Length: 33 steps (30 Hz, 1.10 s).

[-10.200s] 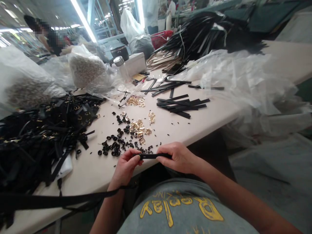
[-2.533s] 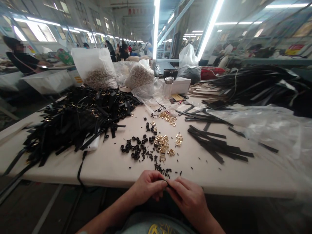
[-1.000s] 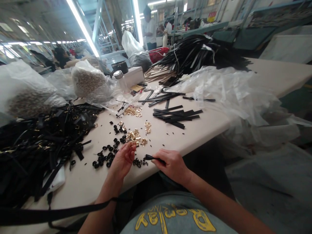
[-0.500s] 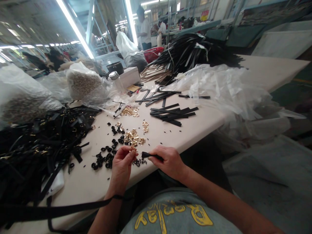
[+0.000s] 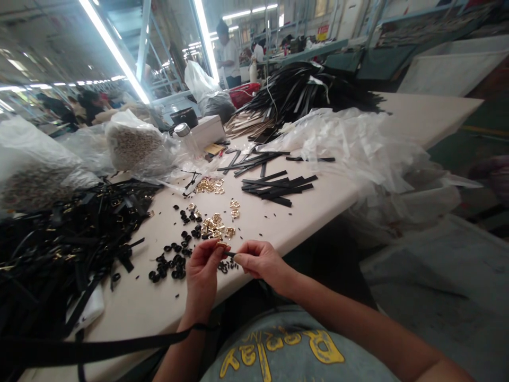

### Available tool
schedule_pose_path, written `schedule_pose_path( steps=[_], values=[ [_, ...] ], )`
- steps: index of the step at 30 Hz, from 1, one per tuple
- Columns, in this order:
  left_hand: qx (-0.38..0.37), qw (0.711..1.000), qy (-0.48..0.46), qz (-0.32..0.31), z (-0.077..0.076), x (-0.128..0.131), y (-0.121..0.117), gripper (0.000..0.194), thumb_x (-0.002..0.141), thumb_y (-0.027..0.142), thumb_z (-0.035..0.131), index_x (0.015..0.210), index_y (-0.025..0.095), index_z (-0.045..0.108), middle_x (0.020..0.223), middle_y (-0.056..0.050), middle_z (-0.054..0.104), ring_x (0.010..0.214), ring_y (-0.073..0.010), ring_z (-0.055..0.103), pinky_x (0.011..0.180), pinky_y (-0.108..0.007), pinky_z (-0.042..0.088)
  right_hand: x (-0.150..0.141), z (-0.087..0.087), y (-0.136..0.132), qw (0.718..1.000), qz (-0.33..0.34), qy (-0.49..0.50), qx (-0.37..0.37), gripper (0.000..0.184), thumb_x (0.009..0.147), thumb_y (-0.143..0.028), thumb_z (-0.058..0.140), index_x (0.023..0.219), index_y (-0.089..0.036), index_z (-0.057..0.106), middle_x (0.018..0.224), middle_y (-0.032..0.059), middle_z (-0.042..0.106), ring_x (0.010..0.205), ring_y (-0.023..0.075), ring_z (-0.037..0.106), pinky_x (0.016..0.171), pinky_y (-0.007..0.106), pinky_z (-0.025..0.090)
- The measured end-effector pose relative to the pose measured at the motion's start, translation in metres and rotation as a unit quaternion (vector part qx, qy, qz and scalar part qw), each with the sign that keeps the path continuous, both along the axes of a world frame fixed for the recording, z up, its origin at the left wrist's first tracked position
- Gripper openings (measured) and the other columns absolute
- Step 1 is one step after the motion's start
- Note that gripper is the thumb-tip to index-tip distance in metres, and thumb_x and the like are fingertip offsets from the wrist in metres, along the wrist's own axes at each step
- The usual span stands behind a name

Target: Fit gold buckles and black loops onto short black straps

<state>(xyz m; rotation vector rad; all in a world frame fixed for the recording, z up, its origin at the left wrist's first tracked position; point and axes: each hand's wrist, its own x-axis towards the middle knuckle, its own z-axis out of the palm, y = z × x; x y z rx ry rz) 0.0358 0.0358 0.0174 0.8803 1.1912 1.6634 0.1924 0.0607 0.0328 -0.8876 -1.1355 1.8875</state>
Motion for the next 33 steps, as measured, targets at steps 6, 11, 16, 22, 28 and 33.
schedule_pose_path(
  steps=[6, 11, 16, 22, 28, 33],
  values=[
    [0.038, 0.999, 0.025, -0.012, -0.001, 0.004, -0.006, 0.019, 0.080, 0.029, 0.077, 0.096, 0.021, 0.069, 0.092, -0.003, 0.073, 0.083, -0.0161, 0.070, 0.077, -0.027, 0.058, -0.004, -0.004, -0.002, 0.994, 0.014, 0.072, -0.081, 0.039, 0.066, -0.047, 0.081, 0.068, -0.016, 0.057, 0.050, -0.0090, 0.048, 0.039, 0.0025, 0.031, 0.040, 0.020, 0.017],
    [0.083, 0.996, 0.026, -0.031, 0.001, 0.007, -0.012, 0.009, 0.085, 0.025, 0.070, 0.093, 0.023, 0.069, 0.103, -0.003, 0.070, 0.097, -0.0184, 0.068, 0.086, -0.030, 0.056, -0.005, -0.003, -0.004, 0.986, 0.024, 0.110, -0.125, 0.044, 0.064, -0.048, 0.083, 0.068, -0.017, 0.054, 0.052, -0.0089, 0.049, 0.040, 0.0022, 0.031, 0.040, 0.019, 0.016],
    [0.071, 0.996, 0.048, -0.023, 0.001, 0.010, -0.015, 0.011, 0.083, 0.030, 0.071, 0.081, 0.021, 0.066, 0.102, -0.004, 0.069, 0.097, -0.0197, 0.068, 0.090, -0.034, 0.055, -0.005, -0.003, -0.006, 0.995, -0.003, 0.081, -0.065, 0.043, 0.068, -0.051, 0.081, 0.068, -0.017, 0.055, 0.052, -0.0082, 0.048, 0.041, 0.0031, 0.032, 0.040, 0.020, 0.018],
    [0.020, 0.998, -0.056, -0.016, 0.002, 0.013, -0.012, 0.028, 0.076, 0.030, 0.079, 0.102, 0.025, 0.069, 0.091, -0.002, 0.073, 0.087, -0.0156, 0.070, 0.082, -0.027, 0.057, -0.001, -0.003, -0.006, 0.996, -0.050, -0.008, 0.073, 0.032, 0.075, -0.047, 0.075, 0.075, -0.017, 0.064, 0.055, -0.0062, 0.053, 0.045, 0.0063, 0.039, 0.045, 0.021, 0.031],
    [-0.027, 0.992, -0.109, -0.055, -0.001, 0.010, -0.013, 0.028, 0.071, 0.041, 0.083, 0.088, 0.021, 0.075, 0.087, -0.004, 0.075, 0.081, -0.0149, 0.071, 0.077, -0.025, 0.059, 0.004, -0.002, -0.005, 0.951, -0.097, -0.110, 0.273, 0.012, 0.082, -0.029, 0.068, 0.085, -0.018, 0.072, 0.079, 0.0013, 0.072, 0.070, 0.0143, 0.062, 0.069, 0.027, 0.049],
    [-0.056, 0.992, -0.106, -0.039, 0.000, 0.003, -0.014, 0.033, 0.062, 0.036, 0.089, 0.088, 0.020, 0.076, 0.078, -0.001, 0.073, 0.056, -0.0062, 0.061, 0.055, -0.014, 0.052, 0.004, -0.004, -0.006, 0.926, -0.108, -0.149, 0.330, 0.009, 0.084, -0.025, 0.066, 0.086, -0.019, 0.073, 0.078, 0.0006, 0.073, 0.070, 0.0140, 0.065, 0.068, 0.025, 0.049]
  ],
)
